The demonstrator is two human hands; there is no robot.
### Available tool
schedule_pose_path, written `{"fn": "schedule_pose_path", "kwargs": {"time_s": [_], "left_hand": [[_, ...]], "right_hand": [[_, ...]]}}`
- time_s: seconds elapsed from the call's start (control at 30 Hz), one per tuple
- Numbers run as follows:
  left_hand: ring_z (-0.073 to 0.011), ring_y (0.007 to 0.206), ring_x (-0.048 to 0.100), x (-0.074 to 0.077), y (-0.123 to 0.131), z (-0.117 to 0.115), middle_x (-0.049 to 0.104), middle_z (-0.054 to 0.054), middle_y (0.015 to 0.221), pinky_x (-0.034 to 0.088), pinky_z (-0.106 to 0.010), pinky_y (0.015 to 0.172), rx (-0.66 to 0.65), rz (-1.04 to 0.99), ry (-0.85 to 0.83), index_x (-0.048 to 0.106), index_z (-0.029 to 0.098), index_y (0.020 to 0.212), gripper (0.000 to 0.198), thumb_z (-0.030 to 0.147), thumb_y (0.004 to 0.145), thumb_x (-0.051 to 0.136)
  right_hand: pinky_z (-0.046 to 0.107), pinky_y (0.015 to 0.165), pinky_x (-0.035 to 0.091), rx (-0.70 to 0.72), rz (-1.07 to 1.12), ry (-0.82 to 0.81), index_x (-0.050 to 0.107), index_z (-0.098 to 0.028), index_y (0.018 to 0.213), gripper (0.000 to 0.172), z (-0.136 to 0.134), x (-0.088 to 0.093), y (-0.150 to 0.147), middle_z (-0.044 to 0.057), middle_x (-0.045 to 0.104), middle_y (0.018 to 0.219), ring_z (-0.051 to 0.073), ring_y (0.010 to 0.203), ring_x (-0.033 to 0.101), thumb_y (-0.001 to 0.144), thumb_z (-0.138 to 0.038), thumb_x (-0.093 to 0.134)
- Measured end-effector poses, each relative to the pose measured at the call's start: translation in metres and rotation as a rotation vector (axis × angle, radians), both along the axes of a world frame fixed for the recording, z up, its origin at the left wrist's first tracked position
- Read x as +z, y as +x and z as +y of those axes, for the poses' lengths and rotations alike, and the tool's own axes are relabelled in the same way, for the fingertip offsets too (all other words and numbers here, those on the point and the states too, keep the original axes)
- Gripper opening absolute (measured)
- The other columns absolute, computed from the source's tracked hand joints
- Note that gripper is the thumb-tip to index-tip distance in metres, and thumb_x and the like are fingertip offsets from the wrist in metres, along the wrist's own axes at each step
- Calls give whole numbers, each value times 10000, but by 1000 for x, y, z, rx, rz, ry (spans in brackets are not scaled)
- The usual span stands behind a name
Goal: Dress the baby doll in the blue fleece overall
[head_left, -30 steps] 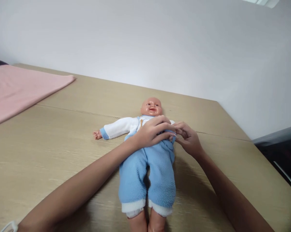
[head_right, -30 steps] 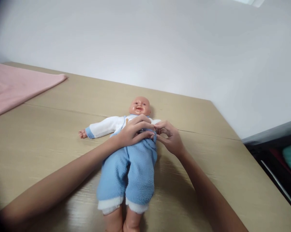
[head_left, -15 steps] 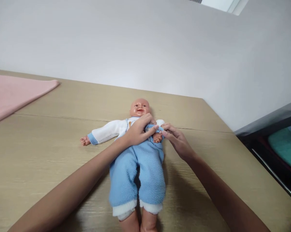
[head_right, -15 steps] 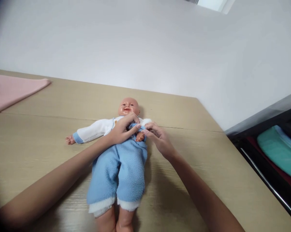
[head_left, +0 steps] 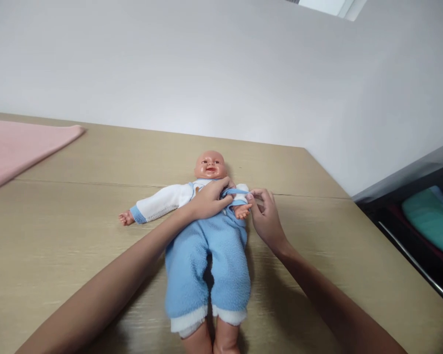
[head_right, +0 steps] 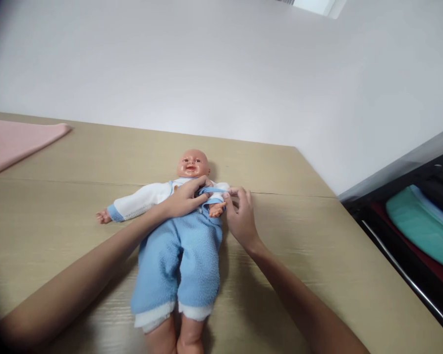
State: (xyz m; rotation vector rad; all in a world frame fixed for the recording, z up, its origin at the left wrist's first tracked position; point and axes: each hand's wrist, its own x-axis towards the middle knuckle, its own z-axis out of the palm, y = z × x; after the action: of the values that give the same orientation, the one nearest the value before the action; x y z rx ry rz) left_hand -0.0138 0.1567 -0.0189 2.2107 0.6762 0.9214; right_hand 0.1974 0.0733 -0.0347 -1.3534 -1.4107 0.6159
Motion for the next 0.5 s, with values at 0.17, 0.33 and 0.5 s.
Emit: {"fn": "schedule_pose_path", "kwargs": {"time_s": [0.17, 0.33, 0.5], "left_hand": [[-235, 857, 642, 9, 6, 3, 694, -31, 934, 460, -364, 769, 40, 122, -6, 588, 224, 1030, 143, 362, 1023, 551], [-219, 774, 633, 12, 19, 6, 691, -23, 870, 427, -345, 709, 184, 177, 13, 570, 230, 996, 82, 300, 1038, 582], [-233, 817, 677, 6, 23, 5, 750, -61, 974, 466, -352, 742, 245, 156, 70, 599, 217, 1055, 42, 258, 1059, 601]], "right_hand": [[354, 838, 575, -1, 212, -59, 599, -262, 1008, 443, 19, -18, 2, 20, 701, 929, 226, 889, 683, 966, -690, 708], [340, 745, 551, 0, 284, -92, 579, -270, 905, 535, 49, -37, 8, 0, 661, 825, 222, 804, 655, 842, -777, 735], [342, 830, 552, -33, 299, -83, 565, -283, 922, 495, 54, -54, 12, 10, 651, 922, 228, 906, 648, 835, -745, 721]]}}
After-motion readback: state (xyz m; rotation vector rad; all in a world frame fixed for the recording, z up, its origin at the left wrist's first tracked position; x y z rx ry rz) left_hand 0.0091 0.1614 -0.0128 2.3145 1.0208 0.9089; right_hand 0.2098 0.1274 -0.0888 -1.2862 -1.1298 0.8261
